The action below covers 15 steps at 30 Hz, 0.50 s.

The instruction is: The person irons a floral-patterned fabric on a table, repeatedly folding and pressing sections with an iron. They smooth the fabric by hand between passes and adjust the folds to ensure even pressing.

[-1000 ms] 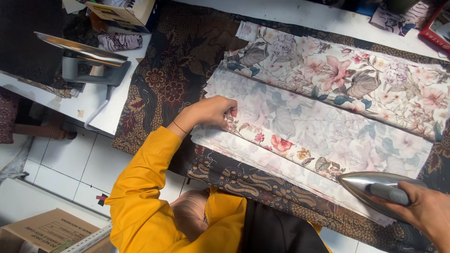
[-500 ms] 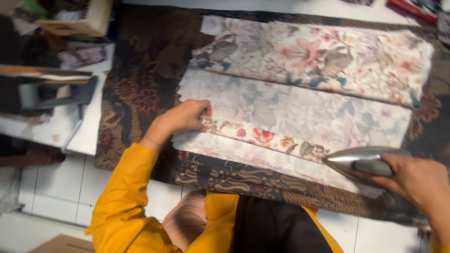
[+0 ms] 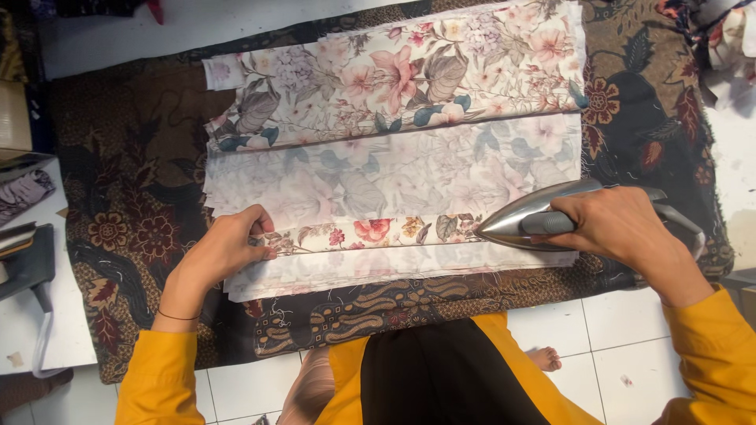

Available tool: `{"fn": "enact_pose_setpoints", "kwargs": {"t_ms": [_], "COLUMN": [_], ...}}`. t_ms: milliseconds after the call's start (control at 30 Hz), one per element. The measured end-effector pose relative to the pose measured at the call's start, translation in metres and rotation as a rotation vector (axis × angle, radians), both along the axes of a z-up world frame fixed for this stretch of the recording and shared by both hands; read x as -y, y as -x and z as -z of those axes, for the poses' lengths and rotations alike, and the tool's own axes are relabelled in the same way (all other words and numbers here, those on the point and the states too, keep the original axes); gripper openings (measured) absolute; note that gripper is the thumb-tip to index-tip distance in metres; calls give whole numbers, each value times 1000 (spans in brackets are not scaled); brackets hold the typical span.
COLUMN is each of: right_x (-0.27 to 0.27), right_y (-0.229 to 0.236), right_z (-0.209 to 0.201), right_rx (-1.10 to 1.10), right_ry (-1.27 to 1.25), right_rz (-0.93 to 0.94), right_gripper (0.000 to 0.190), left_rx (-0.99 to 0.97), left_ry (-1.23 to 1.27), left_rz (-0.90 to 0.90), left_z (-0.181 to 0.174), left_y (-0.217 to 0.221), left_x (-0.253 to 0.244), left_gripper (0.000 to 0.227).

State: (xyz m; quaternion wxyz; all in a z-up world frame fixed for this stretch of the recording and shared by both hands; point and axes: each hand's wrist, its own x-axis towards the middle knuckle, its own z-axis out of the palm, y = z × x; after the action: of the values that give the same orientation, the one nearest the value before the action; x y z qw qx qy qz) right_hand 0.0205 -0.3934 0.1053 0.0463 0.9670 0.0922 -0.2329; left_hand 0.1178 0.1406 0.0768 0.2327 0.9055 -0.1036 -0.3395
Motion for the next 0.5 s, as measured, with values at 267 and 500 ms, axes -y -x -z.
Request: {"fn": "enact_pose_setpoints", "kwargs": {"t_ms": [267, 500], "right_x": [-8, -33], "right_y": [-1, -2], "right_z": [0, 4], "right_rx": [29, 43], "right_ry": [17, -4], "right_rz": [-40, -76], "right_gripper": [49, 49], "left_rx": [32, 19], "left_ry": [67, 89], "left_rz": [17, 13], "left_z": [5, 7], "left_y": [0, -1], "left_x": [-6, -11], "left_gripper": [44, 46]}}
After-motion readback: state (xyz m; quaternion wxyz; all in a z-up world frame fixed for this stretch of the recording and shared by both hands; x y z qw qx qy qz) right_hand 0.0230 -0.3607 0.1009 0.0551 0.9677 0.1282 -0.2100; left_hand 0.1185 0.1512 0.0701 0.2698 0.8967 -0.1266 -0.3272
